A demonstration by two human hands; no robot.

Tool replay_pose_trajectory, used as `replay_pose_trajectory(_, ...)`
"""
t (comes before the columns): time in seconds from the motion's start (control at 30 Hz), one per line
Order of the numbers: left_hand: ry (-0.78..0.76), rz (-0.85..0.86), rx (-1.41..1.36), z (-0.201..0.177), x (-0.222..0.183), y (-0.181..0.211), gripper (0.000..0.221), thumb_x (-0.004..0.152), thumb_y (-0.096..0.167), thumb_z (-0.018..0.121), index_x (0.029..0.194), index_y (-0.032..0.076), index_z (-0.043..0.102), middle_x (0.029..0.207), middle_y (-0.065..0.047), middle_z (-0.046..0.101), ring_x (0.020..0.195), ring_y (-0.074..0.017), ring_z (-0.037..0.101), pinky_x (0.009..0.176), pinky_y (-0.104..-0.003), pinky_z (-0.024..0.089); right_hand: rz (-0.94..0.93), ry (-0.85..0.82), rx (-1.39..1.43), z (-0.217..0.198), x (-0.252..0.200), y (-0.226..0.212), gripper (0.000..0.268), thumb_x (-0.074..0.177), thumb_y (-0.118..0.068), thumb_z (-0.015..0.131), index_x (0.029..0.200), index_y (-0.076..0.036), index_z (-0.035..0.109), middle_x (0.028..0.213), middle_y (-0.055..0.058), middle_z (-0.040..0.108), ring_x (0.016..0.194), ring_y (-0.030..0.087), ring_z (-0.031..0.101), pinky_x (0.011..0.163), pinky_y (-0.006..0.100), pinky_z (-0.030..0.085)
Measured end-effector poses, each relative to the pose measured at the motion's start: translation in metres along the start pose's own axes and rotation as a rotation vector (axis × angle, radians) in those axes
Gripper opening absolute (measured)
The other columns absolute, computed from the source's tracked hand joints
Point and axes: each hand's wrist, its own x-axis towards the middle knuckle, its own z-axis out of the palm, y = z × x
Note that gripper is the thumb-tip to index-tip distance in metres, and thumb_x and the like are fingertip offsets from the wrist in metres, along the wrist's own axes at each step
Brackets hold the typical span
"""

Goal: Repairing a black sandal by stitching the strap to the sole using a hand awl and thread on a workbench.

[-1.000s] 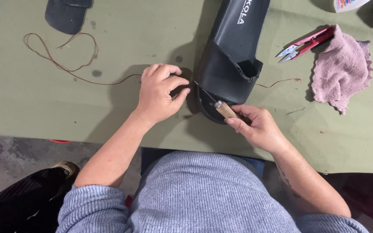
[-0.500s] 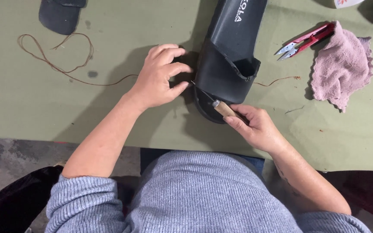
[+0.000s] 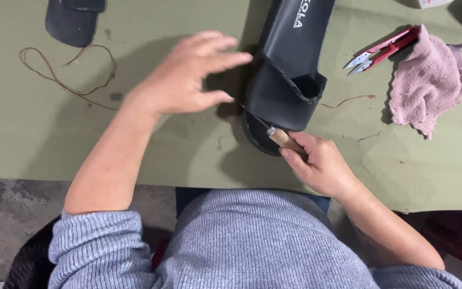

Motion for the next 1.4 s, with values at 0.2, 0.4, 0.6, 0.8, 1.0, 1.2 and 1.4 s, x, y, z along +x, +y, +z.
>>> replay_pose_trajectory(0.2, 0.092, 0.248, -0.321, 0.031, 0.032, -0.009, 0.054, 0.113, 0.037, 0.053, 0.161, 0.023, 0.032, 0.169, -0.017, 0.031, 0.159, -0.0356, 0.027, 0.130, -0.056, 0.020, -0.049, 0.036, -0.127, 0.009, 0.002, 0.010, 0.036, 0.100, -0.040, 0.065, 0.083, -0.011, 0.052, 0.058, -0.001, 0.041, 0.050, 0.019, 0.038, 0.051, 0.034, 0.036)
replay_pose_trajectory(0.4, 0.080, 0.211, -0.217, 0.056, 0.077, -0.008, 0.053, 0.082, 0.055, 0.095, 0.106, 0.020, 0.063, 0.166, -0.014, 0.027, 0.152, -0.0551, 0.010, 0.120, -0.066, 0.022, -0.102, 0.017, -0.113, 0.015, 0.004, 0.022, 0.033, 0.102, -0.035, 0.060, 0.085, -0.011, 0.046, 0.061, 0.000, 0.043, 0.053, 0.023, 0.042, 0.053, 0.036, 0.038)
replay_pose_trajectory(0.6, 0.016, 0.292, -0.297, 0.048, 0.083, -0.023, 0.055, 0.091, 0.047, 0.089, 0.078, 0.010, 0.050, 0.163, -0.016, 0.039, 0.151, -0.0519, 0.009, 0.120, -0.059, 0.025, -0.179, 0.088, -0.194, 0.025, 0.002, 0.040, 0.028, 0.101, -0.032, 0.062, 0.090, -0.009, 0.050, 0.065, 0.004, 0.050, 0.052, 0.027, 0.046, 0.049, 0.039, 0.038)
replay_pose_trajectory(0.8, 0.071, 0.352, -0.253, 0.056, 0.085, -0.030, 0.055, 0.093, 0.054, 0.084, 0.080, 0.010, 0.054, 0.160, -0.014, 0.045, 0.149, -0.0550, 0.013, 0.119, -0.059, 0.030, -0.178, 0.121, -0.241, 0.030, -0.012, 0.052, 0.026, 0.101, -0.033, 0.061, 0.102, -0.008, 0.057, 0.070, 0.002, 0.053, 0.053, 0.025, 0.049, 0.048, 0.040, 0.040)
replay_pose_trajectory(1.0, 0.138, 0.311, -0.356, 0.057, 0.073, -0.023, 0.045, 0.092, 0.049, 0.083, 0.104, 0.011, 0.063, 0.160, -0.017, 0.041, 0.152, -0.0470, 0.017, 0.121, -0.058, 0.028, -0.115, 0.009, -0.112, 0.013, -0.006, 0.037, 0.029, 0.102, -0.036, 0.058, 0.091, -0.010, 0.053, 0.059, 0.001, 0.045, 0.050, 0.021, 0.042, 0.050, 0.035, 0.035)
replay_pose_trajectory(1.2, -0.010, 0.122, -0.123, 0.035, 0.018, -0.016, 0.086, 0.086, 0.027, 0.083, 0.159, 0.024, 0.037, 0.169, -0.010, 0.029, 0.156, -0.0394, 0.020, 0.124, -0.062, 0.011, -0.108, 0.024, -0.022, -0.004, -0.003, 0.019, 0.030, 0.100, -0.034, 0.061, 0.114, -0.009, 0.068, 0.065, -0.002, 0.056, 0.054, 0.014, 0.049, 0.052, 0.030, 0.040)
replay_pose_trajectory(1.4, 0.165, 0.207, 0.034, 0.076, 0.007, -0.025, 0.082, 0.085, 0.046, 0.086, 0.155, 0.024, 0.049, 0.160, -0.008, 0.048, 0.152, -0.0370, 0.034, 0.122, -0.061, 0.018, -0.170, 0.125, -0.099, 0.009, -0.003, 0.021, 0.034, 0.099, -0.031, 0.063, 0.123, -0.006, 0.067, 0.082, 0.005, 0.070, 0.064, 0.023, 0.062, 0.059, 0.035, 0.048)
